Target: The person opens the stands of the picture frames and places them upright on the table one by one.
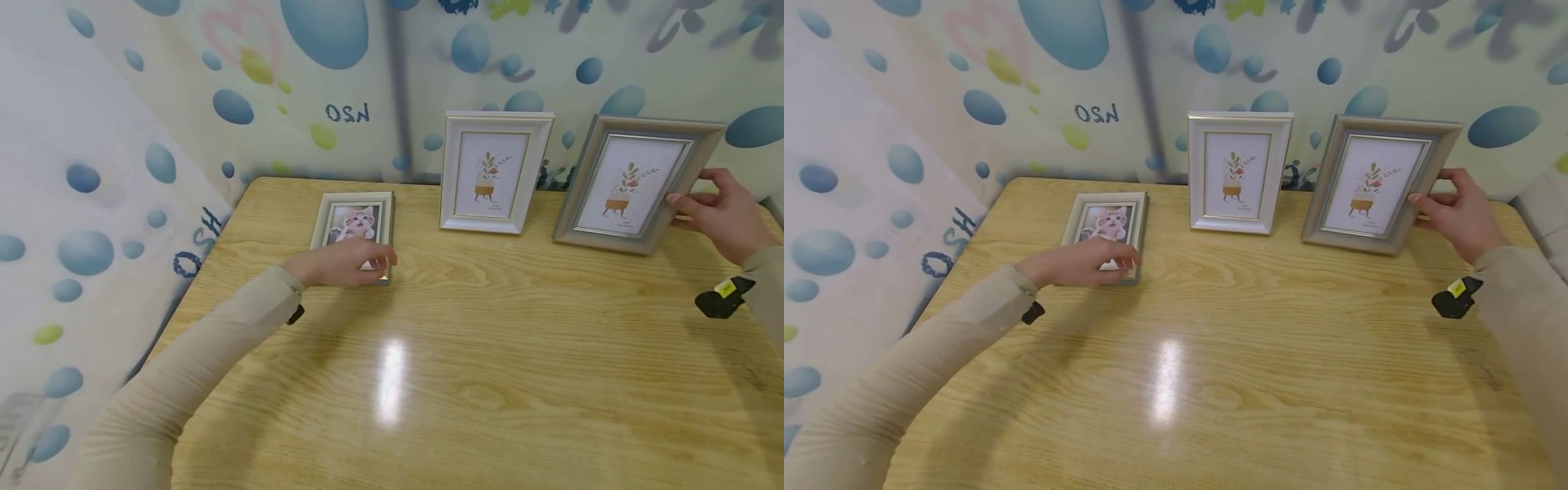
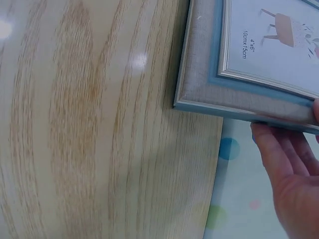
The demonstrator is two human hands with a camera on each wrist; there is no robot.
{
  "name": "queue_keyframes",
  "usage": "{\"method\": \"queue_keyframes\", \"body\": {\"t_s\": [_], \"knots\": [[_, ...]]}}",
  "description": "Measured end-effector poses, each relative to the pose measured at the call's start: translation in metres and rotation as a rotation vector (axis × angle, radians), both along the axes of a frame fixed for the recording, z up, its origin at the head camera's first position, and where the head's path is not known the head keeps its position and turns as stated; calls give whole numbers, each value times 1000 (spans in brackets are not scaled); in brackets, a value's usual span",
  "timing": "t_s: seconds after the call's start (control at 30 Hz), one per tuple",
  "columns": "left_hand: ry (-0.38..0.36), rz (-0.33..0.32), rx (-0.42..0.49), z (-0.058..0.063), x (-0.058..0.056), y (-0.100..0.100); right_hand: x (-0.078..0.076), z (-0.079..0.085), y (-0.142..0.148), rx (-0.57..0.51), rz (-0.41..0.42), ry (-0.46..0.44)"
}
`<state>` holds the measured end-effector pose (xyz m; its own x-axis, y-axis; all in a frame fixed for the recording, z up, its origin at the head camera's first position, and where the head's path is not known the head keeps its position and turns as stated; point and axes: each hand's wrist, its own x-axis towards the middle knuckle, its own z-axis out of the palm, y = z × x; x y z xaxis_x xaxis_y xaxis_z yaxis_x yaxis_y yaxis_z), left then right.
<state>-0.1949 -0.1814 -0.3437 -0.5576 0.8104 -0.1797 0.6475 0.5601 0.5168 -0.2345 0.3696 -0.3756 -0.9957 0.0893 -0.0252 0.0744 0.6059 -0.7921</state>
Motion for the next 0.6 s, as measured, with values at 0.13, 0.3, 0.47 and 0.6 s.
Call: {"method": "queue_keyframes", "body": {"t_s": [0.13,0.3,0.47,0.6], "knots": [[11,-1,8,1,-1,-2,-1,-1,2,22,0,0],[22,22,7,3,-2,-8,-12,-13,17,-2,-18,8],[54,31,6,5,-2,-12,-48,-55,68,-37,-15,20],[74,45,3,6,-5,-18,-37,-38,54,-5,-62,6]]}}
